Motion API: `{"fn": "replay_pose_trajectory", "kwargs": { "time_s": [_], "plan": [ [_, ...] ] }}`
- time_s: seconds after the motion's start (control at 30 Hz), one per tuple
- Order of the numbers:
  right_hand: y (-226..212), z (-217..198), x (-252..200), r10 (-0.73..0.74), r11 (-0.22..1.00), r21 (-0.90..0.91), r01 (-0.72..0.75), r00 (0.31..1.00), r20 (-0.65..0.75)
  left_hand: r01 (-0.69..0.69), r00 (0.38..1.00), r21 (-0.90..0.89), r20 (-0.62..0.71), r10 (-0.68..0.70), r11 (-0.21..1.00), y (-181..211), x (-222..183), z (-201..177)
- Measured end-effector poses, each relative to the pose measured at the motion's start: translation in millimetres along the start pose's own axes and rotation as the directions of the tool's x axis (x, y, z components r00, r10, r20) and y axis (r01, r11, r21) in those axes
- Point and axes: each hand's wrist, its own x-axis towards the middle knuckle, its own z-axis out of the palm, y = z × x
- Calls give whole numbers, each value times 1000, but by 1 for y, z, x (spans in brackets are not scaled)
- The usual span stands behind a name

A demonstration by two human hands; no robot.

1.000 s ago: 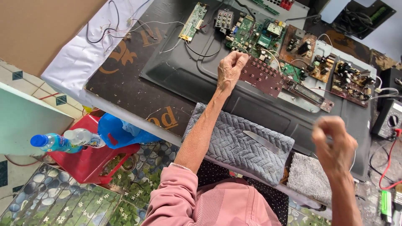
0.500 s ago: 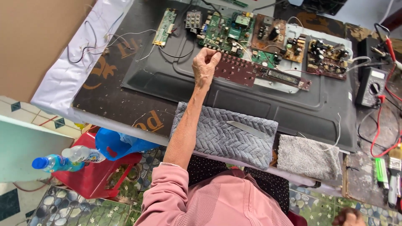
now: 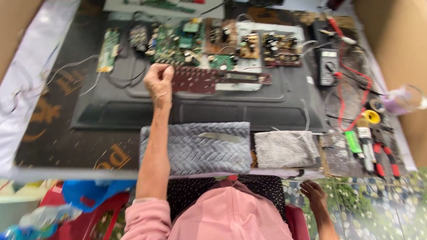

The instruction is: Connecting a button interface board to the main logic board of a television using ribbon cables.

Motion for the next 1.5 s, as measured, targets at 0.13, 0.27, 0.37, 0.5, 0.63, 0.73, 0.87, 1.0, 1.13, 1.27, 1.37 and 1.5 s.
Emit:
{"fn": "replay_pose_trajectory", "kwargs": {
  "time_s": [0.13, 0.27, 0.37, 0.5, 0.63, 0.73, 0.87, 1.0, 1.13, 1.27, 1.37, 1.5],
  "plan": [
    [-17, 4, -34, -15, 982, -190, -18, 985, -171, 9, 1000, -5, 8, -9, 1000, -4, -2, 1],
    [-20, -28, -63, -141, 948, -318, -1, 894, -426, 44, 998, 40, 33, -45, 998, -4, -4, -1],
    [4, -95, -41, -372, 846, -533, -4, 712, -596, 63, 997, 55, 50, -66, 996, -2, -5, -2],
    [-52, -113, -51, -758, 620, -741, 258, 441, -480, 21, 997, 105, 65, -28, 994, -3, -5, -2],
    [-159, -2, -92, -837, 539, -629, 560, 435, -331, 30, 998, 75, 53, -34, 997, -7, -6, -5],
    [-213, 97, -97, -924, 382, -500, 777, 322, -205, 99, 995, -33, 6, -99, 995, -16, -3, -4],
    [-300, 249, -142, -968, 166, -271, 948, 209, 136, 133, 991, -92, -3, -134, 987, -22, 3, 0],
    [-335, 381, -158, -900, -62, -117, 991, -5, 436, 118, 991, -179, -34, -126, 977, -22, 11, -4],
    [-334, 471, -150, -790, -58, 11, 998, -53, 610, 103, 990, -186, -79, -119, 977, -23, 9, -6],
    [-320, 526, -141, -752, -108, 20, 994, -95, 653, 94, 993, -212, -43, -106, 973, -18, 7, -7],
    [-320, 534, -148, -740, -165, 7, 986, -129, 660, 151, 985, -256, -39, -166, 955, -20, 7, -7],
    [-318, 537, -143, -722, -145, 13, 989, -115, 682, 230, 967, -347, -29, -255, 909, -51, 2, 0]
  ]
}}
